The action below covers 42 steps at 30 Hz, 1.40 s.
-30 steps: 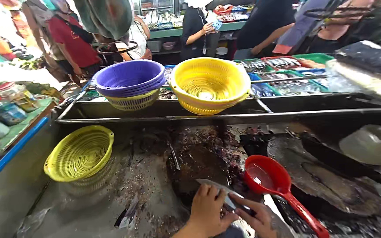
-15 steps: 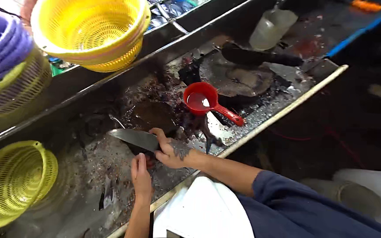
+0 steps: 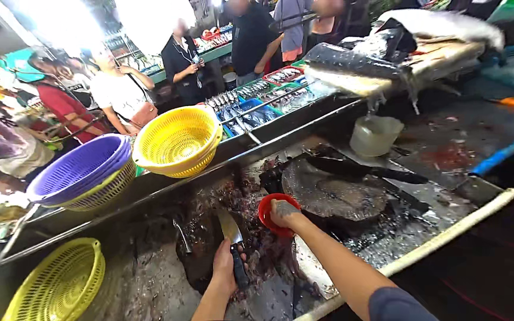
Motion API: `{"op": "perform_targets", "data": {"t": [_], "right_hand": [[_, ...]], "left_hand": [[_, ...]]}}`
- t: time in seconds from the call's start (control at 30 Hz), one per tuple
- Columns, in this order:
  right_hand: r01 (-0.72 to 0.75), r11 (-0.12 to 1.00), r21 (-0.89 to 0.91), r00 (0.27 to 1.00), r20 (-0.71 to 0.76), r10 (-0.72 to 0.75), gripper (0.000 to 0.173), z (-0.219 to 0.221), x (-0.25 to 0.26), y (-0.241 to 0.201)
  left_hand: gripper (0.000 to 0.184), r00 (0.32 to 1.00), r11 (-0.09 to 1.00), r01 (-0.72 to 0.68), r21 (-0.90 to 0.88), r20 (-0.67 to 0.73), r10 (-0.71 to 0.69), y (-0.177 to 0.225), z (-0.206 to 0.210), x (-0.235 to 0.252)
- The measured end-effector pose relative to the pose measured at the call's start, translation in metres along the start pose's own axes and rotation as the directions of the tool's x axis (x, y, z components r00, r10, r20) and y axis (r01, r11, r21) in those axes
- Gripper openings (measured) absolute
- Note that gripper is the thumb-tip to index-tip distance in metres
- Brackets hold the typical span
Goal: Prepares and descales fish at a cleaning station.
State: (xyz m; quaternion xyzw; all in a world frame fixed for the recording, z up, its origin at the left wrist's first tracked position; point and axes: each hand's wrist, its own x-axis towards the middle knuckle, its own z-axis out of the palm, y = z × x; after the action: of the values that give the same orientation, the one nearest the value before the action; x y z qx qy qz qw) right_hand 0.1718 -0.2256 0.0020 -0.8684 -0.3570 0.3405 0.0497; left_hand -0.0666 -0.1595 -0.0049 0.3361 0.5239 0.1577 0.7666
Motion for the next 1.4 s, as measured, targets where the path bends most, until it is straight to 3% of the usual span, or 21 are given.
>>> {"op": "perform_targets", "data": {"t": [0.07, 0.13, 0.2, 0.23, 0.27, 0.37, 0.43, 0.5, 0.6, 0.73, 0.8, 0.83, 0.9, 0.97, 1.07, 1.13, 1.23, 1.33, 1.4], "right_hand": [[-0.019, 1.0, -0.006, 0.998, 0.064, 0.02, 0.042, 0.005, 0.022, 0.007], [-0.041, 0.968, 0.249, 0.993, 0.117, 0.012, 0.034, 0.005, 0.028, 0.011], [-0.005, 0.68, 0.733, 0.981, 0.135, -0.139, 0.022, 0.004, 0.018, 0.006], [0.008, 0.543, 0.839, 0.959, 0.148, -0.243, 0.02, -0.005, 0.004, -0.004], [0.063, 0.493, 0.868, 0.928, 0.131, -0.349, 0.022, -0.014, -0.012, -0.014], [0.401, 0.56, 0.725, 0.824, -0.018, -0.567, 0.025, -0.027, -0.043, -0.027], [0.51, 0.662, 0.55, 0.831, -0.118, -0.543, 0.03, -0.034, -0.043, -0.016], [0.433, 0.804, 0.407, 0.897, -0.105, -0.43, 0.033, -0.033, -0.032, 0.004], [0.236, 0.952, 0.193, 0.967, 0.048, -0.25, 0.035, -0.019, -0.012, 0.023], [0.121, 0.992, -0.046, 0.972, 0.207, -0.109, 0.039, 0.002, 0.01, 0.016], [0.088, 0.996, -0.026, 0.969, 0.235, -0.08, 0.039, 0.008, 0.024, 0.018], [0.061, 0.996, 0.069, 0.969, 0.234, -0.076, 0.038, 0.007, 0.028, 0.02], [0.069, 0.878, 0.473, 0.978, 0.14, -0.152, 0.037, 0.008, 0.031, 0.026], [0.276, 0.704, 0.654, 0.941, -0.035, -0.336, 0.039, -0.007, 0.011, 0.018], [0.702, 0.623, 0.345, 0.704, -0.203, -0.68, 0.045, -0.025, -0.03, -0.006], [0.832, 0.547, 0.094, 0.554, -0.077, -0.829, 0.062, -0.018, -0.043, -0.014], [0.873, 0.487, -0.035, 0.487, 0.0, -0.873, 0.08, -0.001, -0.034, -0.006], [0.893, 0.436, -0.11, 0.428, -0.091, -0.899, 0.074, 0.0, -0.01, 0.01], [0.874, 0.47, -0.122, 0.454, -0.141, -0.88, 0.07, -0.005, 0.005, 0.02]], "left_hand": [[0.036, 0.999, 0.998, -0.017, 0.063, 0.042, 0.014, 0.0, 0.011, 0.01], [0.032, 0.997, 0.995, -0.052, 0.08, 0.06, 0.047, 0.0, 0.023, 0.019], [0.032, 0.993, 0.992, -0.101, 0.072, 0.071, 0.096, 0.004, 0.037, 0.028], [0.032, 0.988, 0.989, -0.132, 0.066, 0.085, 0.126, 0.006, 0.045, 0.034], [0.033, 0.981, 0.985, -0.165, 0.053, 0.109, 0.159, 0.007, 0.052, 0.041], [0.038, 0.949, 0.97, -0.241, -0.008, 0.208, 0.238, 0.004, 0.07, 0.05], [0.043, 0.955, 0.973, -0.222, -0.057, 0.187, 0.229, 0.006, 0.079, 0.056], [0.044, 0.989, 0.986, -0.122, -0.11, 0.076, 0.131, 0.011, 0.087, 0.057], [0.04, 0.999, 0.992, 0.017, -0.123, 0.044, -0.012, 0.01, 0.076, 0.054], [0.019, 1.0, 0.997, 0.012, 0.07, 0.023, -0.013, 0.011, 0.06, 0.038], [0.019, 0.998, 0.997, 0.01, 0.08, 0.055, -0.015, 0.01, 0.051, 0.033], [0.019, 0.998, 0.997, 0.018, 0.08, 0.067, -0.024, 0.011, 0.048, 0.029], [0.021, 0.997, 0.995, 0.036, 0.097, 0.068, -0.043, 0.015, 0.044, 0.018], [0.022, 0.993, 0.99, 0.063, 0.123, 0.089, -0.074, 0.02, 0.043, 0.006], [0.024, 0.984, 0.988, 0.081, 0.134, 0.15, -0.101, 0.027, 0.043, -0.007], [0.025, 0.976, 0.988, 0.025, 0.153, 0.211, -0.057, 0.034, 0.044, -0.016], [0.016, 0.93, 0.983, -0.042, 0.179, 0.368, -0.027, 0.049, 0.034, -0.026], [0.026, 0.873, 0.975, -0.044, 0.216, 0.483, -0.068, 0.053, 0.016, -0.03], [0.027, 0.837, 0.968, -0.045, 0.246, 0.539, -0.098, 0.052, 0.003, -0.034]]}}
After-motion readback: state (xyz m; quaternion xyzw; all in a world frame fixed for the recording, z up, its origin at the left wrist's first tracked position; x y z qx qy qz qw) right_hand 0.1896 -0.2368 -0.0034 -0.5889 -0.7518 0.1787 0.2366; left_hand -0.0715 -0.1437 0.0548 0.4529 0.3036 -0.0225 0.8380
